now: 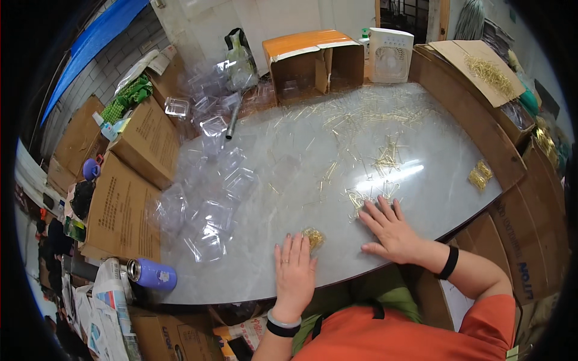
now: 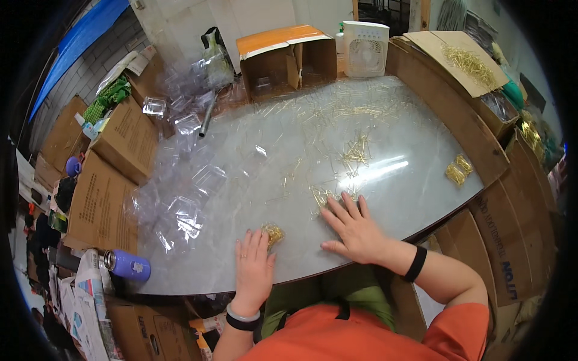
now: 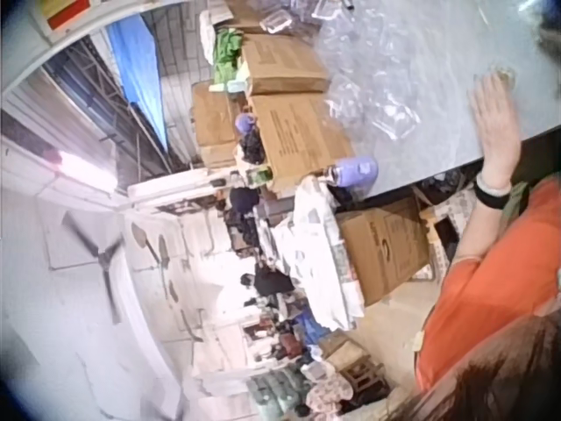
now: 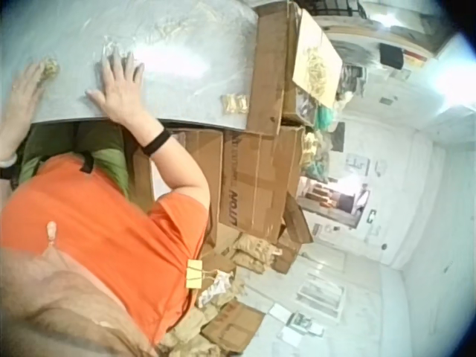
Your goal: Sort small gold-colored metal parts and place them into small plastic bags.
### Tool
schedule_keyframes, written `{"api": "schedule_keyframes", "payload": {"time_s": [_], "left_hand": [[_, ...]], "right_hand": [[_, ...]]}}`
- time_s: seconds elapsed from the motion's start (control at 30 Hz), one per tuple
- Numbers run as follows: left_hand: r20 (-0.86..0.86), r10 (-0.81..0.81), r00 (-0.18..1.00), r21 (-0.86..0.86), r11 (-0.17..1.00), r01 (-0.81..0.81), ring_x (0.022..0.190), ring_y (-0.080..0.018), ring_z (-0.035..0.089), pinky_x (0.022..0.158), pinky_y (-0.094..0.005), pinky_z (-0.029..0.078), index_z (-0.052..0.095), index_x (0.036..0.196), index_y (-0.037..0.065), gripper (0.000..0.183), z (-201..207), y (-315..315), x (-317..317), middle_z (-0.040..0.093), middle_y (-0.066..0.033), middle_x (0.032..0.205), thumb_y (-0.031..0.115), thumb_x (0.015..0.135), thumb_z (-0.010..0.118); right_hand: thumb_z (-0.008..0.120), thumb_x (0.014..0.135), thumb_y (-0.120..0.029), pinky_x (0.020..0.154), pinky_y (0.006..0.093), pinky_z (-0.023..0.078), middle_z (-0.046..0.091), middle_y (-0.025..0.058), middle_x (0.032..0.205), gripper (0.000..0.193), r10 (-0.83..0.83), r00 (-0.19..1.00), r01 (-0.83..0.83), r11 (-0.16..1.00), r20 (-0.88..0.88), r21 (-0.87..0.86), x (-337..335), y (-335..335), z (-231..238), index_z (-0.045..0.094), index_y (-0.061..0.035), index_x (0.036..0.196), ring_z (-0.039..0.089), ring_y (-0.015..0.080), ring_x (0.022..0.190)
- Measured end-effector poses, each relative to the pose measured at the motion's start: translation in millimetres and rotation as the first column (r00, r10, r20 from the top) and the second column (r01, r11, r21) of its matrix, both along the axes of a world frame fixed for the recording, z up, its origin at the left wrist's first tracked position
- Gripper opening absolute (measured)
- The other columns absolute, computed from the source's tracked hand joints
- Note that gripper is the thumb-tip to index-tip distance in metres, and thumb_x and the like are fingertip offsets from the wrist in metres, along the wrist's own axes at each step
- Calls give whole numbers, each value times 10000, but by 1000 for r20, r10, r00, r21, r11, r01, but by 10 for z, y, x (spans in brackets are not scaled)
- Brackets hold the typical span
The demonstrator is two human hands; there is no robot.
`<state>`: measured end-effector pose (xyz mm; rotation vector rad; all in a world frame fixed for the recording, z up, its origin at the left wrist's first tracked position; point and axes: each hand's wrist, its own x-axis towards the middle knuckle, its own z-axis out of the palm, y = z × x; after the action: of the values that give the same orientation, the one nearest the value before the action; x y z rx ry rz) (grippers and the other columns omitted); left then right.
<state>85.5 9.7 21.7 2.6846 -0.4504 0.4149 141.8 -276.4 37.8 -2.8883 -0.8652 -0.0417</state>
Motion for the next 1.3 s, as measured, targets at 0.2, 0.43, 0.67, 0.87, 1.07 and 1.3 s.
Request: {"api": "schedule_keyframes", "payload": {"time_s": [0.2,0.43,0.67,0.87,1.07,1.3], "left_hand": [[32,-26,999,-110,993,30,1428,-414,405,1206,-584,285,477,1468,-7,571,17,66,45,457,-209,1499,136,950,672],[202,53,978,-123,992,-29,1290,-439,499,1112,-536,383,559,1373,17,526,77,-5,-77,534,-225,1379,128,893,745],[112,-153,982,-181,969,171,1069,-343,596,956,-450,465,688,1145,12,318,-40,-326,-243,652,-134,1148,121,858,772],[82,-160,984,-144,975,170,1098,-364,573,963,-461,460,654,1196,-18,391,14,-499,-60,628,-157,1197,133,856,774],[42,-131,991,-167,977,136,1186,-407,538,1024,-484,444,597,1268,-60,511,-7,-519,41,590,-199,1273,155,849,795],[31,-150,988,-214,965,153,1217,-412,526,1050,-487,439,576,1312,-63,592,-30,-507,63,576,-208,1304,186,835,824]], "right_hand": [[535,1004,-526,1229,590,217,376,193,1612,714,-130,987,116,984,94,137,-4,-32,-130,455,-35,1516,289,441,1508],[659,958,-269,1198,510,333,493,180,1473,506,-15,998,-6,950,66,311,-35,162,-142,545,-25,1386,403,419,1423],[695,912,-156,1143,478,404,566,157,1336,412,89,989,-130,902,117,411,-127,213,-60,597,-34,1292,480,387,1352],[731,866,-119,1096,460,438,586,158,1257,433,24,989,-85,901,147,425,-30,139,-156,606,-60,1276,509,376,1301],[731,872,-130,1087,449,443,582,154,1286,395,-54,996,10,837,65,546,-179,138,-15,625,-52,1245,514,387,1298],[651,853,-50,1124,488,415,567,158,1365,403,147,986,-168,873,81,458,-150,169,-205,621,-31,1254,486,399,1339]]}}
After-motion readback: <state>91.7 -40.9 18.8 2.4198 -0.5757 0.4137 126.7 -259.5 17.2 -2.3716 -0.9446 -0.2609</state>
